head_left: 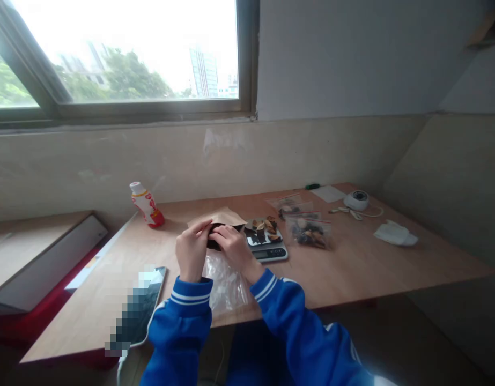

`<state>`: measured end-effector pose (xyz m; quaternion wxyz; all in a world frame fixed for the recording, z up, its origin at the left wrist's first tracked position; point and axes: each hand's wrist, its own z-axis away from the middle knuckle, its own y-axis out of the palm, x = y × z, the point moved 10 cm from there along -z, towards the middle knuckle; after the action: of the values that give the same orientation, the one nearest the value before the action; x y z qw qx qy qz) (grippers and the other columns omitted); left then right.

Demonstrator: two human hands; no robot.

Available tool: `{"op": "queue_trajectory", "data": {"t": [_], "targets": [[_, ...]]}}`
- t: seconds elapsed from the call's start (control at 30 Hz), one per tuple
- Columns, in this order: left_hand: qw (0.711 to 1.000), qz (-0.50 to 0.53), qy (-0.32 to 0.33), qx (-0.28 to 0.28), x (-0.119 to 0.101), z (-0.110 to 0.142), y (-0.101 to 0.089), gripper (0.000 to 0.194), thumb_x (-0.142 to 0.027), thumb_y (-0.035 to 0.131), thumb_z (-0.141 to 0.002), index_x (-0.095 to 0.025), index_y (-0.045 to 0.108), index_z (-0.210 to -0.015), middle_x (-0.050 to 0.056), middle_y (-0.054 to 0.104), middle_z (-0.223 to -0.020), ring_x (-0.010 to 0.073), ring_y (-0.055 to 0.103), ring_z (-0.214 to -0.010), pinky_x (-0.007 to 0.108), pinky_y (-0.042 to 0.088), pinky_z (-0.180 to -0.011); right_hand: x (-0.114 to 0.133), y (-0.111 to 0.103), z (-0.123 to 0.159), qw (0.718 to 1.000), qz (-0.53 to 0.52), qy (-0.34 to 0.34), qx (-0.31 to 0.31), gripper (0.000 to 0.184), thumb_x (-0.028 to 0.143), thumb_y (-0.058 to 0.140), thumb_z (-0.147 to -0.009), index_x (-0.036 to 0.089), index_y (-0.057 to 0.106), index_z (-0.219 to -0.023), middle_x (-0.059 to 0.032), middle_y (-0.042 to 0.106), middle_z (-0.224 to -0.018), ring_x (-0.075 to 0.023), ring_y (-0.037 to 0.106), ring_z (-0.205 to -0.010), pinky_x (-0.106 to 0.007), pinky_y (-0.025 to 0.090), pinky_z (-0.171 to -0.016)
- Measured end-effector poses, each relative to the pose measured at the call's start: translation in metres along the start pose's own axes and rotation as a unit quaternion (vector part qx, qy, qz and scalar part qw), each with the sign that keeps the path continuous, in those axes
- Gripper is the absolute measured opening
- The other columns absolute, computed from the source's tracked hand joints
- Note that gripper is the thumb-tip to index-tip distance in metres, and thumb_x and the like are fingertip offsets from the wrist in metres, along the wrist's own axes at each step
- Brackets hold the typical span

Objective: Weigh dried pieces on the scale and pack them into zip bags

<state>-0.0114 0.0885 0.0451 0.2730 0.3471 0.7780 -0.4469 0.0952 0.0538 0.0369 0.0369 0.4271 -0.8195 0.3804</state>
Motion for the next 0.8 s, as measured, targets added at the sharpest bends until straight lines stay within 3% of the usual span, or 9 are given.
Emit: {"op": "queue_trajectory", "data": {"t": [0.1,0.2,0.27,0.4,0.53,0.67,0.8], "targets": [[1.000,-0.020,-0.003,-0.006,0.000,-0.002,-0.003,0.026,-0.040,0.056,-0.081,-0.027,0.075,-0.093,0.002,0.076,-0.085,0.0200,0.070,-0.075,0.026,0.051,-0.065,-0.004,-0.025,0.012,0.990,-0.102,0.036,-0.090,0.021,0.016,0.049,-0.091,0.024,0.068,-0.095,-0.0039,0.069,-0.100,-0.0180,0.062,-0.099,-0.034,0.048,-0.093],[0.998,-0.064,0.000,-0.019,0.008,-0.007,-0.004,0.028,-0.041,0.055,-0.083,-0.027,0.074,-0.097,0.004,0.076,-0.081,0.0215,0.070,-0.075,0.025,0.047,-0.060,-0.049,-0.045,0.038,0.938,-0.217,0.174,-0.205,0.015,0.022,0.053,-0.088,0.021,0.066,-0.096,-0.0051,0.070,-0.097,-0.0175,0.065,-0.092,-0.033,0.053,-0.086],[0.995,-0.095,0.006,-0.023,0.020,-0.012,-0.001,0.027,-0.039,0.054,-0.083,-0.028,0.074,-0.098,0.005,0.076,-0.079,0.0213,0.069,-0.073,0.024,0.045,-0.056,-0.087,-0.050,0.055,0.902,-0.258,0.251,-0.239,0.017,0.024,0.058,-0.083,0.018,0.065,-0.098,-0.0068,0.071,-0.094,-0.0180,0.067,-0.087,-0.032,0.055,-0.081],[0.988,-0.156,-0.006,0.018,0.060,-0.014,0.017,0.023,-0.032,0.055,-0.082,-0.028,0.074,-0.093,0.004,0.075,-0.075,0.0197,0.068,-0.067,0.022,0.041,-0.051,-0.151,-0.053,0.059,0.913,-0.202,0.310,-0.169,0.019,0.018,0.060,-0.075,0.015,0.066,-0.093,-0.0084,0.072,-0.091,-0.0179,0.068,-0.084,-0.032,0.055,-0.081],[0.982,-0.184,-0.024,0.035,0.092,0.001,0.029,0.025,-0.030,0.049,-0.085,-0.026,0.071,-0.097,0.005,0.074,-0.077,0.0205,0.068,-0.066,0.023,0.043,-0.052,-0.193,-0.050,0.037,0.928,-0.167,0.315,-0.112,0.019,0.009,0.060,-0.069,0.015,0.067,-0.085,-0.0065,0.073,-0.085,-0.0168,0.069,-0.080,-0.031,0.055,-0.078],[0.987,-0.146,0.034,0.054,0.094,0.018,0.040,0.029,-0.023,0.045,-0.086,-0.022,0.065,-0.107,0.009,0.068,-0.113,0.0228,0.066,-0.100,0.031,0.051,-0.081,-0.214,-0.031,0.017,0.938,-0.128,0.319,-0.056,0.015,0.003,0.062,-0.067,0.013,0.068,-0.077,-0.0071,0.073,-0.078,-0.0175,0.069,-0.075,-0.032,0.055,-0.074],[0.991,-0.103,0.069,0.045,0.085,0.033,0.040,0.030,-0.023,0.044,-0.086,-0.020,0.062,-0.110,0.012,0.059,-0.128,0.0263,0.051,-0.125,0.042,0.041,-0.104,-0.217,-0.016,0.013,0.945,-0.082,0.317,-0.015,0.016,0.000,0.064,-0.067,0.013,0.069,-0.075,-0.0079,0.072,-0.073,-0.0197,0.069,-0.070,-0.033,0.054,-0.071]]}}
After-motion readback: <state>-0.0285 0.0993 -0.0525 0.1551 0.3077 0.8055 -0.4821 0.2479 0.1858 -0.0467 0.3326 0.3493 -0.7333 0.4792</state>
